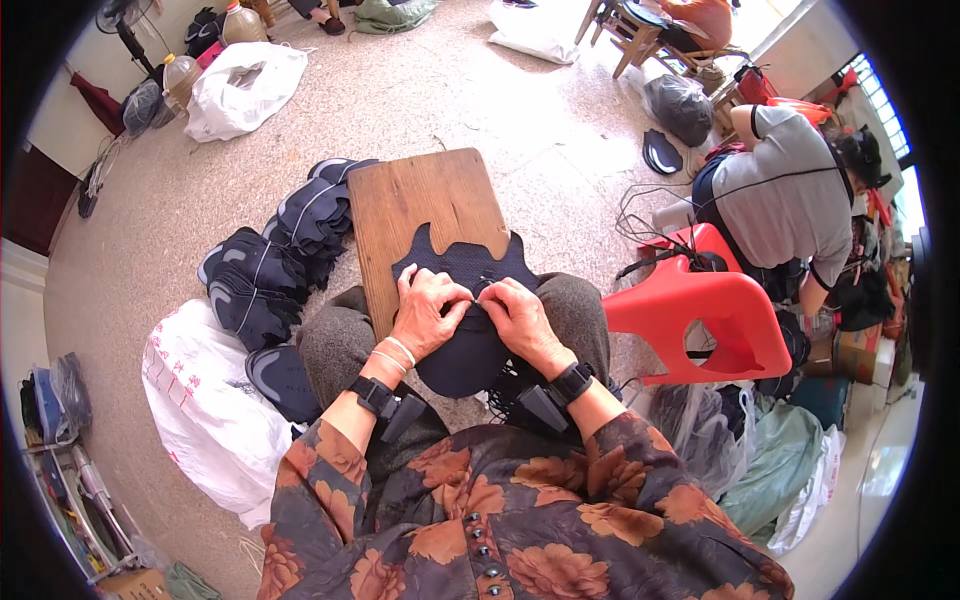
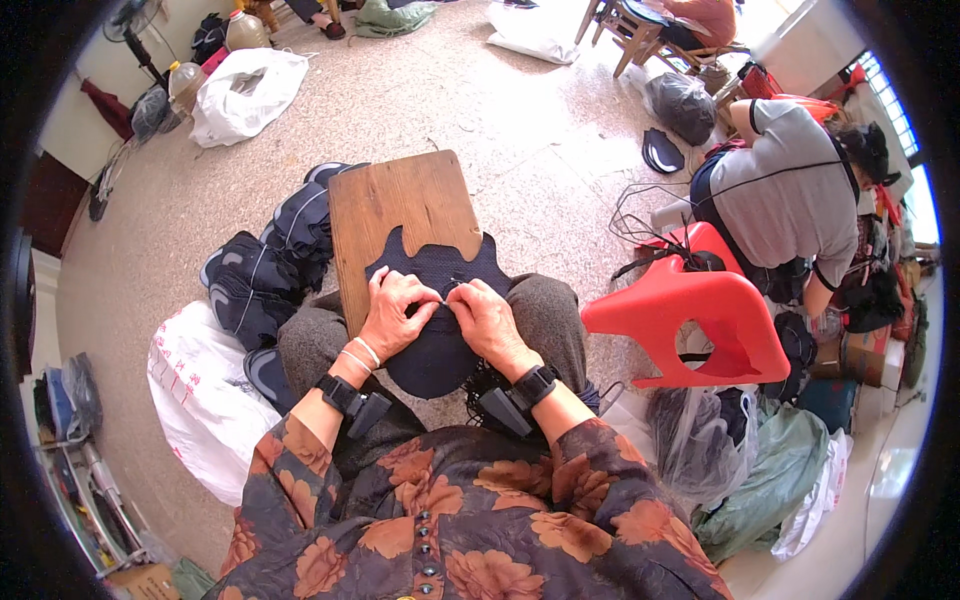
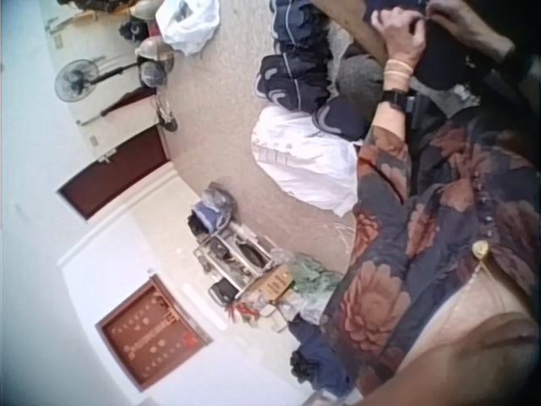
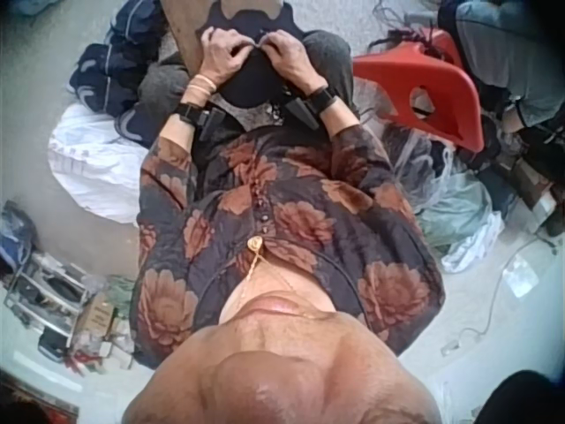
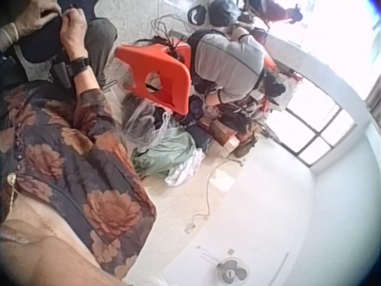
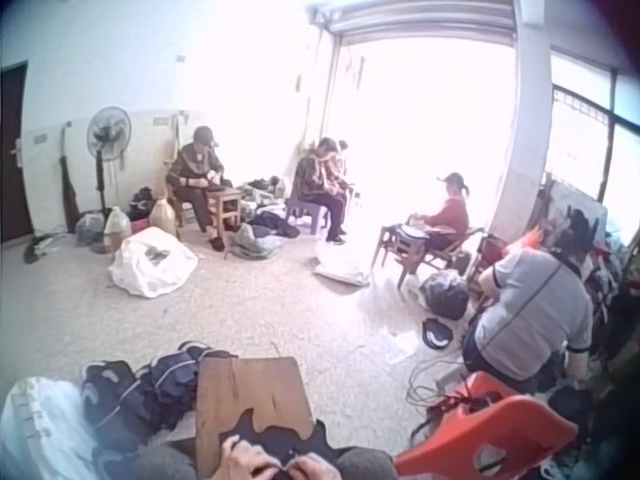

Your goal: Threading a cord through the eyelets of a shoe upper to assemble it.

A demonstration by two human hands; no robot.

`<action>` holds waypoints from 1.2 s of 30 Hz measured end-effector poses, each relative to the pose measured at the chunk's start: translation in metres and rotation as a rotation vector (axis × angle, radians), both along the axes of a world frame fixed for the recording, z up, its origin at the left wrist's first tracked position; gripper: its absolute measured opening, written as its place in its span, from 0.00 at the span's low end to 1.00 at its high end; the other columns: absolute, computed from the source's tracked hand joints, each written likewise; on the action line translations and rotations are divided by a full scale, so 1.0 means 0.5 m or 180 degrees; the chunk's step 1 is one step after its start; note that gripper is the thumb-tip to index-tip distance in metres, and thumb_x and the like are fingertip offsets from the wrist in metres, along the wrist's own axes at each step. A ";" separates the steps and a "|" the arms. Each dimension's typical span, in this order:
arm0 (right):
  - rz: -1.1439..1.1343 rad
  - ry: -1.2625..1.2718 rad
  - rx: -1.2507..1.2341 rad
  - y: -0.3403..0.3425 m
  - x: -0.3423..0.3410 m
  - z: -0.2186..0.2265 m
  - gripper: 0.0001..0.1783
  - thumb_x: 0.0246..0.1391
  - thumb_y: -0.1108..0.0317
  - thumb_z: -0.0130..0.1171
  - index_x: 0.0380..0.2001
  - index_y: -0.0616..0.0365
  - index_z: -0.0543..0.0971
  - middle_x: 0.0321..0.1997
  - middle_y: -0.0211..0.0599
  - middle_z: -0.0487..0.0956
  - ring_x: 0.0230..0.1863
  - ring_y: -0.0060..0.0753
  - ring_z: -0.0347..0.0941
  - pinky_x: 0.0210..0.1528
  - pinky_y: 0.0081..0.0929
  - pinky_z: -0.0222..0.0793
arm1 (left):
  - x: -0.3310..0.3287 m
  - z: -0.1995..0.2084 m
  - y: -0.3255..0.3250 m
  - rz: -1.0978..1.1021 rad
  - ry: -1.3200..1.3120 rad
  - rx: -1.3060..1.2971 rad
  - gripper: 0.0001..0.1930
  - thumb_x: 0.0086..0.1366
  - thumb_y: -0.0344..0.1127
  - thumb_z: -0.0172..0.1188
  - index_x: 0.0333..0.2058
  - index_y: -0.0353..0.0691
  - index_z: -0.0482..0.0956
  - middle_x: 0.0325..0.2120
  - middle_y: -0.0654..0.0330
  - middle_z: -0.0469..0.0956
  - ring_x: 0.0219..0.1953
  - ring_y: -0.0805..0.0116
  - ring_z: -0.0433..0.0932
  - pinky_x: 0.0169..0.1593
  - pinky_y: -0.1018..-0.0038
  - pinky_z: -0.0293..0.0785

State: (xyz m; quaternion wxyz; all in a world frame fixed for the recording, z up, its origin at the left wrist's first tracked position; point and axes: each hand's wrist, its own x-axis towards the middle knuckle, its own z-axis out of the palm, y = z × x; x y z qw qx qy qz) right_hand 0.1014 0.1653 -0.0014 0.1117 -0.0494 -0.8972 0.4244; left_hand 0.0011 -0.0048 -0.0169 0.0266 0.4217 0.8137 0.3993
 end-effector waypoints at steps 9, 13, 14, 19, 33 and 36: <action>0.0003 0.0038 0.0020 -0.003 0.001 -0.002 0.03 0.57 0.74 0.58 0.34 0.61 0.78 0.34 0.45 0.75 0.40 0.51 0.75 0.43 0.40 0.72 | 0.000 -0.006 0.000 -0.0001 0.0048 0.0001 0.01 0.58 0.35 0.66 0.30 0.49 0.83 0.26 0.67 0.75 0.39 0.64 0.73 0.65 0.54 0.51; 0.0006 0.0023 0.0125 -0.006 0.002 -0.006 0.03 0.57 0.74 0.58 0.33 0.61 0.77 0.34 0.45 0.75 0.39 0.50 0.75 0.42 0.39 0.73 | 0.000 -0.012 0.003 0.0034 0.0093 -0.0072 0.01 0.57 0.35 0.66 0.28 0.50 0.82 0.26 0.68 0.75 0.39 0.65 0.74 0.65 0.53 0.51; 0.0000 0.0056 0.0203 -0.007 0.002 -0.007 0.02 0.57 0.75 0.59 0.33 0.62 0.77 0.33 0.44 0.75 0.38 0.49 0.75 0.41 0.38 0.73 | 0.000 -0.013 0.004 0.0032 0.0090 -0.0070 0.01 0.57 0.35 0.66 0.28 0.50 0.82 0.26 0.68 0.75 0.39 0.65 0.74 0.65 0.53 0.51; -0.0013 0.0056 0.0300 -0.011 0.000 -0.004 0.02 0.57 0.74 0.58 0.34 0.61 0.77 0.34 0.45 0.75 0.38 0.52 0.75 0.41 0.40 0.73 | -0.002 -0.008 0.007 0.0043 0.0113 -0.0118 0.02 0.56 0.36 0.67 0.27 0.49 0.82 0.24 0.68 0.75 0.38 0.65 0.74 0.66 0.51 0.52; 0.0052 0.0089 0.0353 -0.005 0.000 -0.002 0.02 0.57 0.75 0.58 0.32 0.62 0.78 0.32 0.45 0.76 0.37 0.51 0.76 0.40 0.39 0.73 | -0.017 -0.014 -0.002 -0.0306 -0.0187 -0.0004 0.03 0.57 0.34 0.68 0.28 0.47 0.82 0.26 0.67 0.78 0.39 0.65 0.76 0.68 0.49 0.50; 0.0132 -0.0084 0.0027 0.003 -0.003 0.002 0.02 0.57 0.75 0.59 0.31 0.62 0.79 0.32 0.45 0.76 0.37 0.49 0.76 0.40 0.37 0.73 | -0.026 -0.015 -0.001 -0.0394 -0.0343 0.0007 0.03 0.58 0.34 0.68 0.28 0.46 0.82 0.26 0.66 0.79 0.38 0.64 0.78 0.69 0.49 0.51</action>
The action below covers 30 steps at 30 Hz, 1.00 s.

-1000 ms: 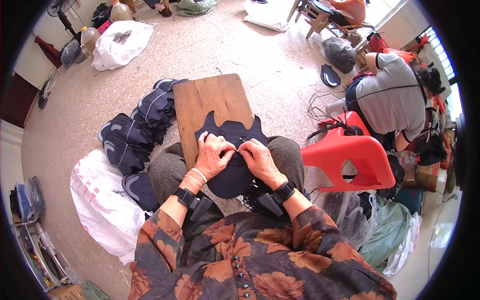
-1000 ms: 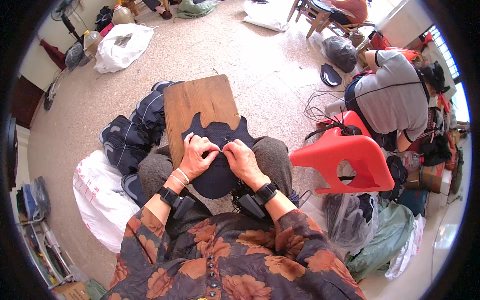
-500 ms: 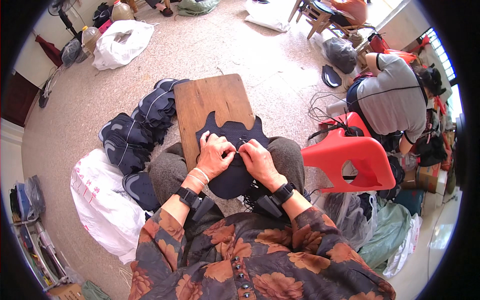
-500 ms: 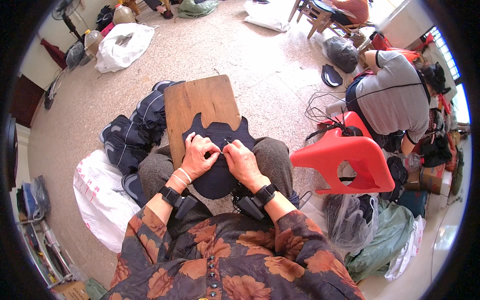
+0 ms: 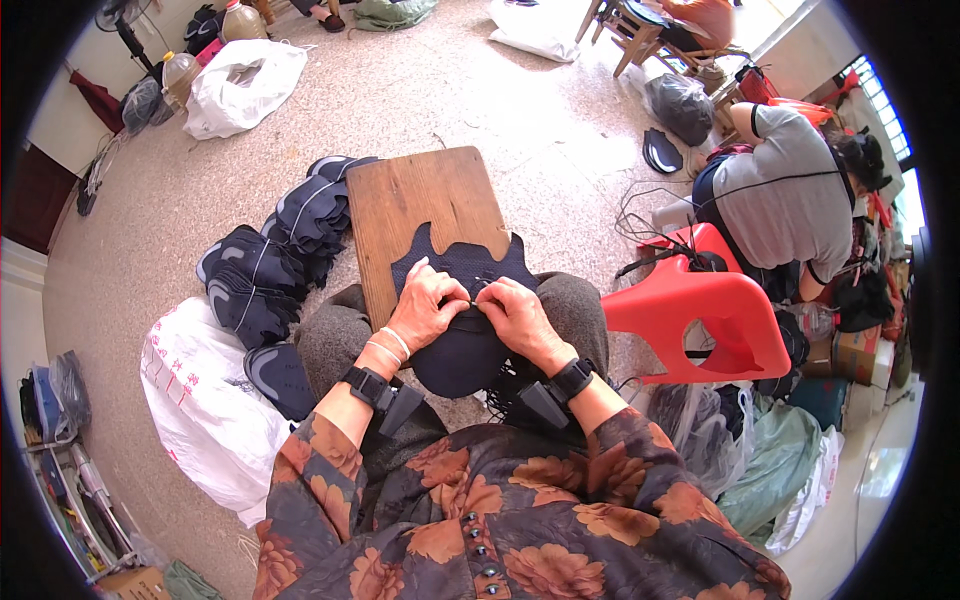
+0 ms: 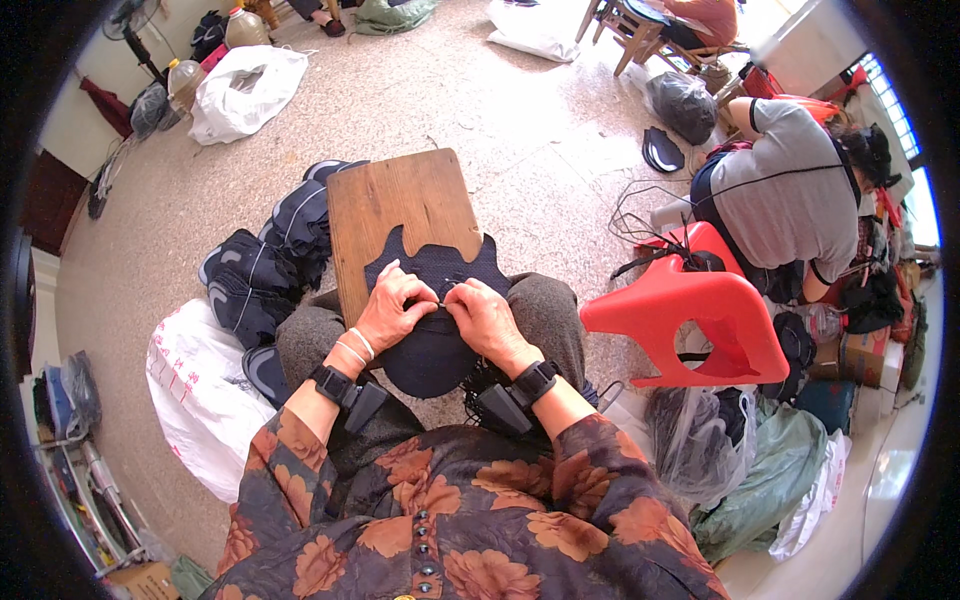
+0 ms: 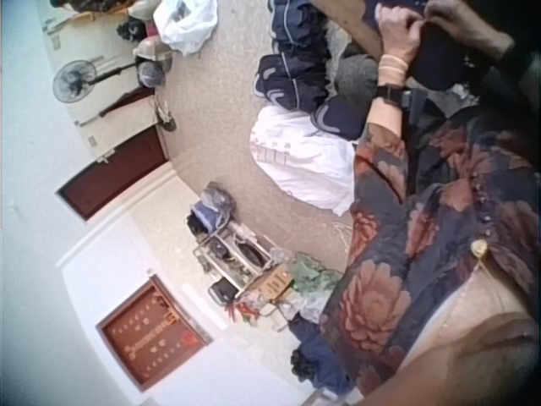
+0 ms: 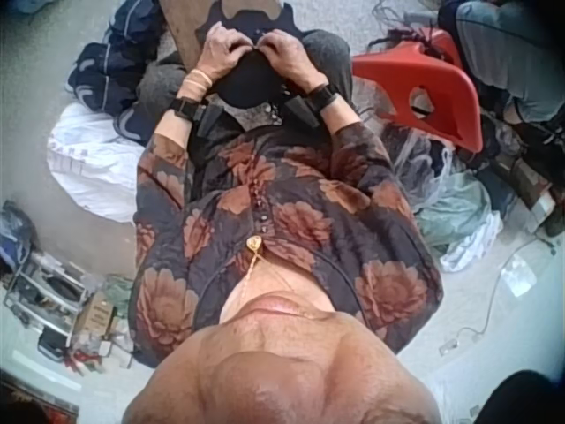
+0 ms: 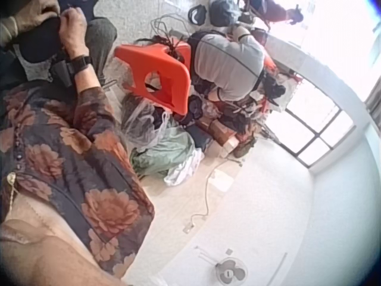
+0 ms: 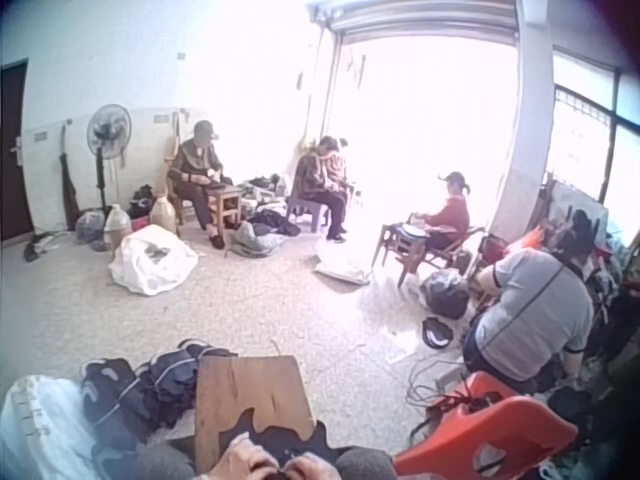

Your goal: Threading a cord through the eyelets of a shoe upper to assemble it.

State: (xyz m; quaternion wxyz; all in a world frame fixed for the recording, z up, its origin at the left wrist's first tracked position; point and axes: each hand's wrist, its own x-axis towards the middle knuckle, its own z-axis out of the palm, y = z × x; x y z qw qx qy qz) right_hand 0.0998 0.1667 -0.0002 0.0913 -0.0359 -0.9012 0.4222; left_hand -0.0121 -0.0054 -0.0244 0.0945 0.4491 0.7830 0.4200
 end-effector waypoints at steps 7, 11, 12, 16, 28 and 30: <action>0.0009 0.0073 0.0074 -0.006 -0.020 -0.008 0.04 0.59 0.71 0.57 0.32 0.60 0.78 0.32 0.46 0.75 0.38 0.53 0.75 0.41 0.42 0.72 | -0.014 0.003 -0.007 0.0063 0.0108 -0.0016 0.05 0.59 0.36 0.67 0.27 0.45 0.80 0.26 0.65 0.80 0.36 0.62 0.78 0.68 0.50 0.53; -0.0090 0.0378 0.0214 -0.011 -0.007 0.000 0.04 0.59 0.71 0.56 0.33 0.60 0.78 0.33 0.47 0.75 0.38 0.56 0.75 0.39 0.44 0.71 | -0.011 0.009 0.007 -0.0067 0.0358 0.0150 0.06 0.59 0.39 0.65 0.26 0.47 0.81 0.25 0.62 0.78 0.36 0.59 0.78 0.61 0.52 0.61; -0.0092 0.0314 0.0283 -0.007 -0.001 -0.007 0.04 0.60 0.71 0.56 0.33 0.60 0.78 0.33 0.46 0.75 0.38 0.56 0.75 0.39 0.44 0.72 | -0.007 0.003 0.013 -0.0017 0.0453 0.0165 0.06 0.59 0.39 0.64 0.26 0.47 0.81 0.25 0.62 0.78 0.37 0.59 0.78 0.61 0.52 0.61; -0.0059 0.0359 0.0614 -0.020 0.017 0.009 0.01 0.57 0.73 0.60 0.32 0.57 0.77 0.33 0.43 0.74 0.37 0.53 0.76 0.37 0.43 0.73 | 0.010 -0.014 0.007 0.0069 0.0553 -0.0055 0.05 0.62 0.39 0.62 0.29 0.47 0.82 0.27 0.62 0.76 0.40 0.59 0.76 0.63 0.51 0.60; 0.0094 -0.0140 0.0016 0.003 -0.010 0.008 0.04 0.56 0.72 0.61 0.31 0.63 0.80 0.32 0.46 0.79 0.37 0.46 0.79 0.41 0.36 0.74 | 0.009 0.007 0.001 0.0006 0.0381 -0.0231 0.06 0.63 0.38 0.60 0.31 0.45 0.81 0.29 0.60 0.76 0.43 0.57 0.75 0.67 0.51 0.56; 0.0049 -0.0481 -0.0145 0.009 -0.014 0.021 0.05 0.56 0.72 0.61 0.31 0.63 0.80 0.33 0.46 0.80 0.38 0.44 0.79 0.41 0.35 0.74 | 0.014 0.001 0.001 -0.0039 0.0446 -0.0210 0.05 0.63 0.38 0.61 0.31 0.45 0.81 0.29 0.60 0.76 0.43 0.57 0.75 0.67 0.51 0.57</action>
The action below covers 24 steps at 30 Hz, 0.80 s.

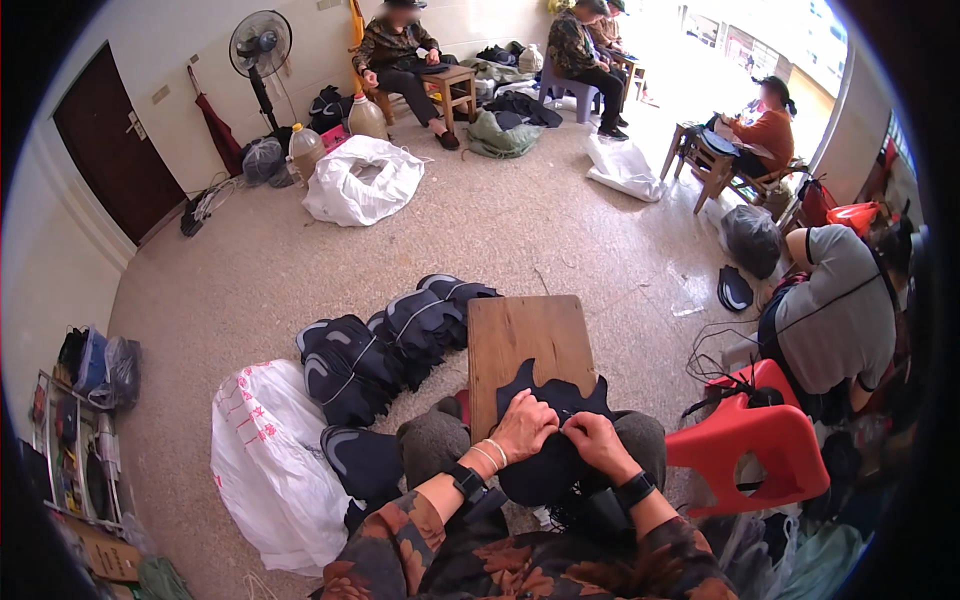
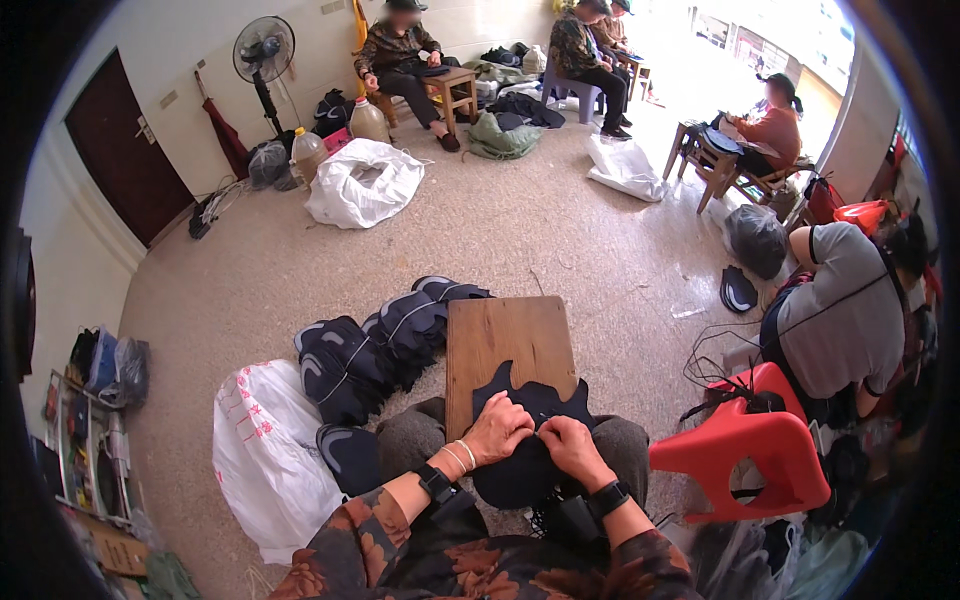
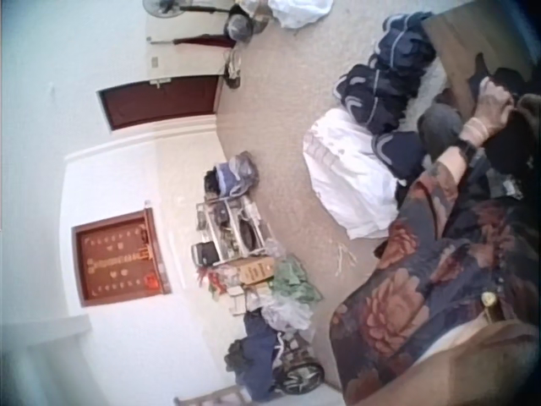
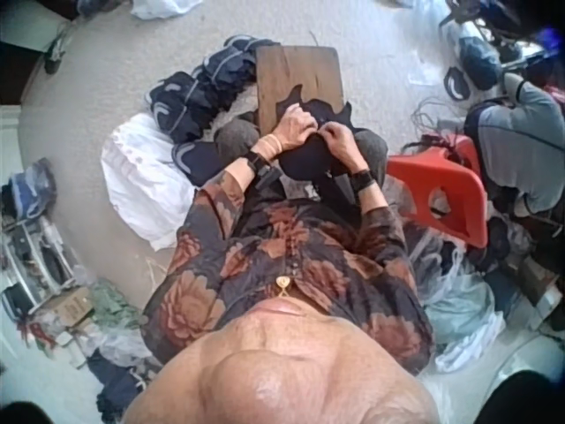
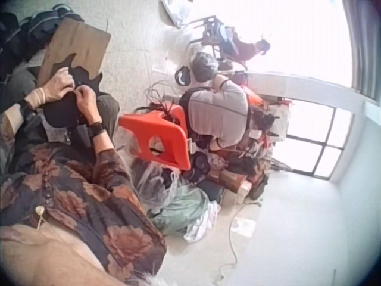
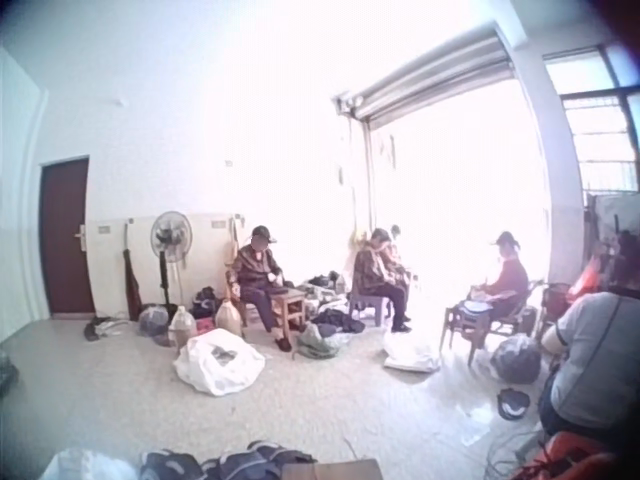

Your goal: Threading a cord through the eyelets of a shoe upper to assemble it.

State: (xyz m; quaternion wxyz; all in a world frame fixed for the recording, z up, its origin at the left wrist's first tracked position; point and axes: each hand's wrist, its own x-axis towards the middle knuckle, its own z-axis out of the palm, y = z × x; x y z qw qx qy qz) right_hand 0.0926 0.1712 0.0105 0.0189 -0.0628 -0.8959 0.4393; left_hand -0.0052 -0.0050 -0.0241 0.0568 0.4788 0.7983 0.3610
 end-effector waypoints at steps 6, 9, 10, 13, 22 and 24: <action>0.0000 0.0625 0.0132 -0.010 0.013 -0.018 0.04 0.58 0.72 0.59 0.31 0.60 0.78 0.32 0.47 0.76 0.37 0.53 0.77 0.37 0.41 0.72 | -0.003 -0.013 0.004 0.0016 -0.0070 0.0461 0.03 0.59 0.36 0.64 0.29 0.46 0.80 0.26 0.60 0.77 0.38 0.56 0.77 0.65 0.50 0.59; 0.0102 0.0899 0.0604 -0.027 0.006 -0.006 0.02 0.59 0.73 0.57 0.33 0.59 0.76 0.35 0.46 0.74 0.38 0.58 0.74 0.36 0.44 0.71 | -0.016 -0.005 0.001 0.0000 -0.0172 0.0562 0.04 0.58 0.35 0.65 0.28 0.45 0.80 0.26 0.60 0.78 0.37 0.56 0.77 0.63 0.50 0.60; 0.0104 0.0906 0.0576 -0.025 0.005 -0.010 0.02 0.59 0.73 0.57 0.33 0.59 0.76 0.35 0.46 0.74 0.38 0.58 0.74 0.37 0.44 0.71 | -0.019 -0.003 0.001 0.0027 -0.0171 0.0559 0.04 0.56 0.34 0.65 0.26 0.45 0.80 0.25 0.60 0.78 0.37 0.56 0.77 0.59 0.53 0.63; 0.0091 0.0915 0.0245 -0.015 -0.004 -0.023 0.03 0.58 0.72 0.58 0.34 0.60 0.77 0.35 0.46 0.75 0.39 0.56 0.75 0.39 0.43 0.72 | -0.025 0.002 -0.003 0.0070 -0.0194 0.0387 0.03 0.56 0.33 0.65 0.26 0.45 0.79 0.25 0.62 0.78 0.37 0.58 0.77 0.63 0.52 0.62; 0.0062 0.0490 0.0204 0.002 0.010 -0.030 0.04 0.57 0.73 0.59 0.32 0.63 0.79 0.32 0.45 0.77 0.38 0.48 0.76 0.41 0.37 0.72 | -0.011 -0.003 0.000 0.0009 -0.0359 0.0188 0.03 0.59 0.33 0.64 0.30 0.44 0.80 0.27 0.62 0.76 0.39 0.60 0.76 0.69 0.52 0.54; 0.0067 0.0484 0.0175 0.003 0.009 -0.032 0.05 0.57 0.73 0.59 0.32 0.63 0.79 0.32 0.45 0.77 0.37 0.47 0.77 0.41 0.36 0.72 | -0.010 -0.003 0.000 -0.0004 -0.0349 0.0191 0.03 0.59 0.34 0.64 0.30 0.44 0.80 0.27 0.62 0.77 0.39 0.60 0.76 0.69 0.52 0.54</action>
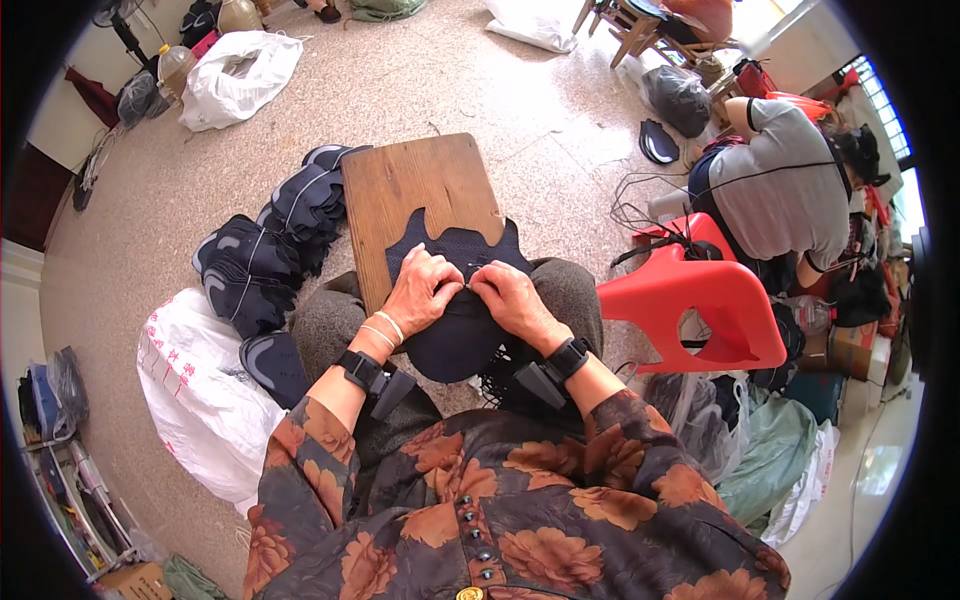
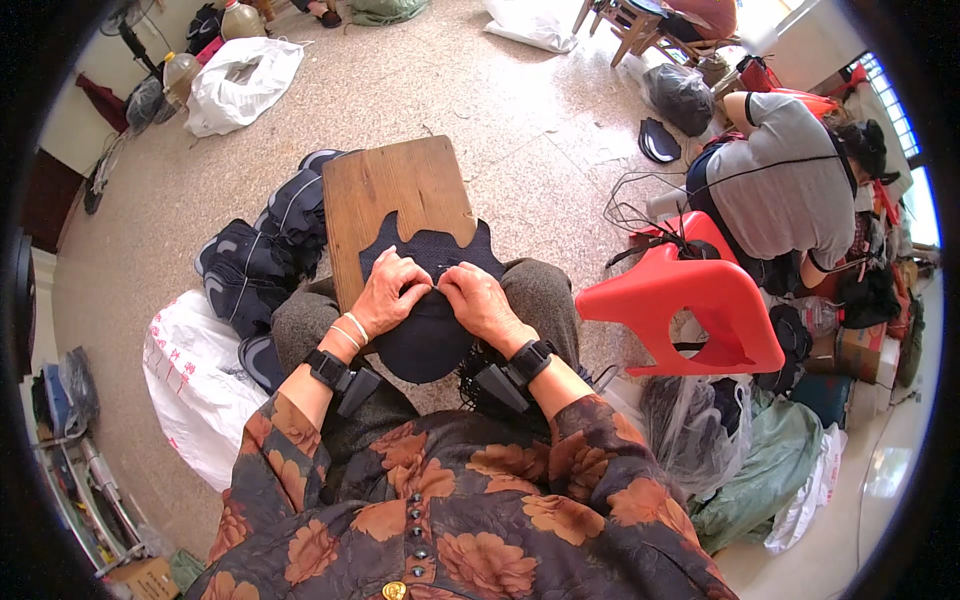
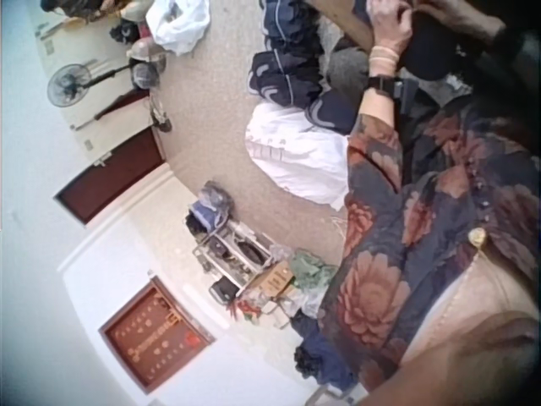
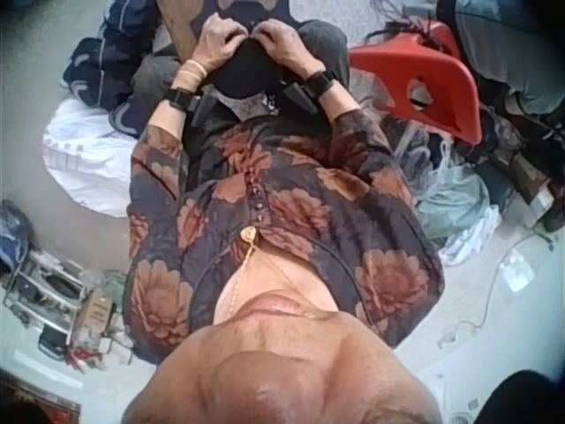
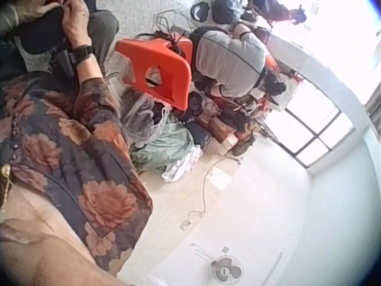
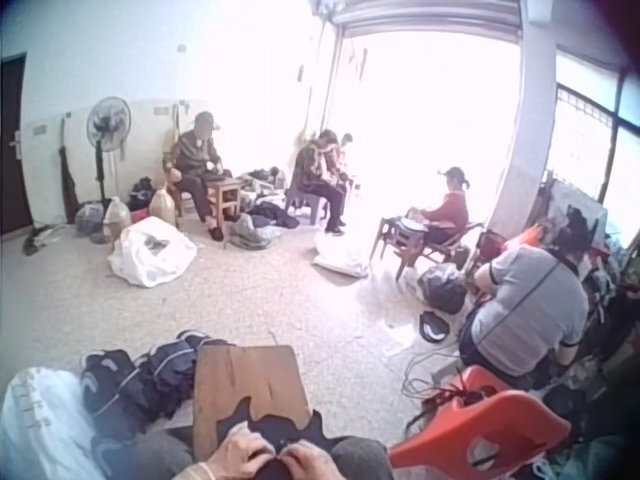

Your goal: Threading a cord through the eyelets of a shoe upper to assemble it.

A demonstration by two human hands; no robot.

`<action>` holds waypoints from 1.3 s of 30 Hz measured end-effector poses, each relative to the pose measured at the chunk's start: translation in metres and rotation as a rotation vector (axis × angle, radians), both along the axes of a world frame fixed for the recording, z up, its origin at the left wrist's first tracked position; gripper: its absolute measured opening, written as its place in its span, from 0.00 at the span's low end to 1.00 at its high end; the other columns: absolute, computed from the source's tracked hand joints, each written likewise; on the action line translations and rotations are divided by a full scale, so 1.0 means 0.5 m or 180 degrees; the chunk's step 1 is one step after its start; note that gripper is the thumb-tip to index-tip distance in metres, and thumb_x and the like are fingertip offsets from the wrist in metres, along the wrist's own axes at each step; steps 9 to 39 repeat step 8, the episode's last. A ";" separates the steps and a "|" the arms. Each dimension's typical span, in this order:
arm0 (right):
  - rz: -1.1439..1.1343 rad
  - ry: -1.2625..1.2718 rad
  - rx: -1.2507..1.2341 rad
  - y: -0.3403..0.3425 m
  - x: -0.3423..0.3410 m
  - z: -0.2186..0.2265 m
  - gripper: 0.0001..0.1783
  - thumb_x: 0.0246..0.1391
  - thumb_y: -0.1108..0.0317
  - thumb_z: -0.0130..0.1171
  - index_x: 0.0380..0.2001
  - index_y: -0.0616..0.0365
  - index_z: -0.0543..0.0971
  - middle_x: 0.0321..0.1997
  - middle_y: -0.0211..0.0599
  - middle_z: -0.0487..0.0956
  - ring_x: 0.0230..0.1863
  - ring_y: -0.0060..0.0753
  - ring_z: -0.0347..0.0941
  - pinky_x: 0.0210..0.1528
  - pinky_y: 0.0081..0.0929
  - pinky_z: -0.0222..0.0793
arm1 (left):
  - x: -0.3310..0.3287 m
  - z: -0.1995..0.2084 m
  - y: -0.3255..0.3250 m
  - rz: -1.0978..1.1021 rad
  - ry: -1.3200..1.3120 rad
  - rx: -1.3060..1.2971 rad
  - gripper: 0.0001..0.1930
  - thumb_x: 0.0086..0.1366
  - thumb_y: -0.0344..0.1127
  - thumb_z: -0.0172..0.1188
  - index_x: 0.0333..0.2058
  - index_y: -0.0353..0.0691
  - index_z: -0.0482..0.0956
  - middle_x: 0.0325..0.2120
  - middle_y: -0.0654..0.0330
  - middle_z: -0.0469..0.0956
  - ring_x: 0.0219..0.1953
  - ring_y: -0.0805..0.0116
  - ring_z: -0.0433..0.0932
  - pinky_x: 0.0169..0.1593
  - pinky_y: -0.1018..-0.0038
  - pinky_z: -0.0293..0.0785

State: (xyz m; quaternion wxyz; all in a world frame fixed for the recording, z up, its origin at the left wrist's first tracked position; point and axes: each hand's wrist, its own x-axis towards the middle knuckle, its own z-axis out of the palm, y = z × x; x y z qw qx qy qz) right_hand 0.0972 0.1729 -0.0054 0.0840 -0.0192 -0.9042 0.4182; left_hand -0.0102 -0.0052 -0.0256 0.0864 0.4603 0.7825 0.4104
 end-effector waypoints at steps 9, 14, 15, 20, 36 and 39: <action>0.0016 -0.0261 -0.0067 0.002 -0.004 0.009 0.07 0.57 0.69 0.59 0.33 0.62 0.79 0.34 0.47 0.78 0.41 0.50 0.77 0.45 0.40 0.72 | -0.008 0.003 0.003 -0.0005 0.0075 -0.0002 0.03 0.62 0.34 0.62 0.30 0.42 0.79 0.29 0.61 0.78 0.40 0.59 0.77 0.68 0.50 0.53; 0.0016 -0.0261 -0.0067 0.002 -0.004 0.009 0.07 0.57 0.69 0.59 0.33 0.62 0.79 0.34 0.47 0.78 0.41 0.50 0.77 0.45 0.40 0.72 | -0.008 0.003 0.003 -0.0005 0.0075 -0.0002 0.03 0.62 0.34 0.62 0.30 0.42 0.79 0.29 0.61 0.78 0.40 0.59 0.77 0.68 0.50 0.53; 0.0016 -0.0261 -0.0067 0.002 -0.004 0.009 0.07 0.57 0.69 0.59 0.33 0.62 0.79 0.34 0.47 0.78 0.41 0.50 0.77 0.45 0.40 0.72 | -0.008 0.003 0.003 -0.0005 0.0075 -0.0002 0.03 0.62 0.34 0.62 0.30 0.42 0.79 0.29 0.61 0.78 0.40 0.59 0.77 0.68 0.50 0.53; 0.0016 -0.0261 -0.0067 0.002 -0.004 0.009 0.07 0.57 0.69 0.59 0.33 0.62 0.79 0.34 0.47 0.78 0.41 0.50 0.77 0.45 0.40 0.72 | -0.008 0.003 0.003 -0.0005 0.0075 -0.0002 0.03 0.62 0.34 0.62 0.30 0.42 0.79 0.29 0.61 0.78 0.40 0.59 0.77 0.68 0.50 0.53; 0.0016 -0.0261 -0.0067 0.002 -0.004 0.009 0.07 0.57 0.69 0.59 0.33 0.62 0.79 0.34 0.47 0.78 0.41 0.50 0.77 0.45 0.40 0.72 | -0.008 0.003 0.003 -0.0005 0.0075 -0.0002 0.03 0.62 0.34 0.62 0.30 0.42 0.79 0.29 0.61 0.78 0.40 0.59 0.77 0.68 0.50 0.53; 0.0016 -0.0261 -0.0067 0.002 -0.004 0.009 0.07 0.57 0.69 0.59 0.33 0.62 0.79 0.34 0.47 0.78 0.41 0.50 0.77 0.45 0.40 0.72 | -0.008 0.003 0.003 -0.0005 0.0075 -0.0002 0.03 0.62 0.34 0.62 0.30 0.42 0.79 0.29 0.61 0.78 0.40 0.59 0.77 0.68 0.50 0.53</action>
